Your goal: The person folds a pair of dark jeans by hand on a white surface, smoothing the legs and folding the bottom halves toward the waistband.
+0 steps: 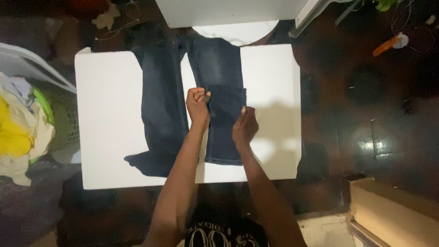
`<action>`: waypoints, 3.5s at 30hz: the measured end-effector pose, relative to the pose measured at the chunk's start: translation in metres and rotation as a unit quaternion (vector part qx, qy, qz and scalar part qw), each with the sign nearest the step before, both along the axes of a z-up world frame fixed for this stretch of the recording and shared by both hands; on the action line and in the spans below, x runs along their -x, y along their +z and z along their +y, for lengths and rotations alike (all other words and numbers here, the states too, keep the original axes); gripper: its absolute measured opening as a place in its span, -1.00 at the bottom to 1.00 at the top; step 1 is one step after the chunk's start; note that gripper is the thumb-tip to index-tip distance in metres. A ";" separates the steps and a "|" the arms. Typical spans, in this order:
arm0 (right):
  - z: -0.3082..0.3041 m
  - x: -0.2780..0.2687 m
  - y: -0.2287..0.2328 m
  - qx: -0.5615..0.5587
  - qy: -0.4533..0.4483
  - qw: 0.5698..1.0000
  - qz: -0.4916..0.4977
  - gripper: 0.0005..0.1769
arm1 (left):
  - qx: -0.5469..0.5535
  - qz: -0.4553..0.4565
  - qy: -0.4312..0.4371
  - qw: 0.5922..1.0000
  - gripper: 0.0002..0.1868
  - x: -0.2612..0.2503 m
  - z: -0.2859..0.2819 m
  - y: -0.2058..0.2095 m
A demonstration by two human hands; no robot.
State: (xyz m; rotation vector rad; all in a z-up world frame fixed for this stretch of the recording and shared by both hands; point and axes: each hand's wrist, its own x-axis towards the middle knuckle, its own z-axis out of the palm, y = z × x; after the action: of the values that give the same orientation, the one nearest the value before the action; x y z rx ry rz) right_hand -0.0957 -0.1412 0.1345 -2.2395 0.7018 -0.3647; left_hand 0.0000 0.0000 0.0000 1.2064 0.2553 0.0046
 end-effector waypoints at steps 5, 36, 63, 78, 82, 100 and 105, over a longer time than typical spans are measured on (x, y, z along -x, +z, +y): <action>0.003 0.000 -0.003 0.095 0.026 0.995 -0.013 -0.64 | 0.051 0.173 0.018 0.983 -0.47 -0.005 -0.009 0.159; 0.007 -0.006 0.009 0.112 -0.005 0.994 0.003 -0.69 | -0.418 -0.223 -0.015 0.880 -0.88 0.012 -0.026 0.226; -0.010 0.002 0.037 0.184 0.098 0.978 0.010 -0.63 | -0.371 0.209 -0.141 0.894 -0.81 0.195 -0.003 0.212; 0.000 0.031 0.016 0.354 0.191 0.909 0.106 -0.38 | -0.454 -0.143 -0.130 0.870 -0.85 0.155 -0.001 0.213; 0.000 0.034 0.017 0.307 0.147 0.929 0.143 -0.36 | -0.514 -0.244 -0.196 0.798 -0.64 0.104 -0.017 0.184; -0.002 0.036 0.011 0.309 0.140 0.939 0.062 -0.45 | -0.672 -0.269 -0.257 0.640 -0.31 0.036 -0.025 0.172; 0.000 0.036 0.008 0.320 0.146 0.932 0.090 -0.40 | -0.660 -0.242 -0.245 0.668 -0.27 0.011 -0.032 0.174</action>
State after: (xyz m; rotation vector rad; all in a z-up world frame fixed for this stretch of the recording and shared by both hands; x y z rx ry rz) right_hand -0.1314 -0.1416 0.1429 -2.9809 0.3493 -0.2640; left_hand -0.0107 -0.0321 0.1742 2.6400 -0.7196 0.0488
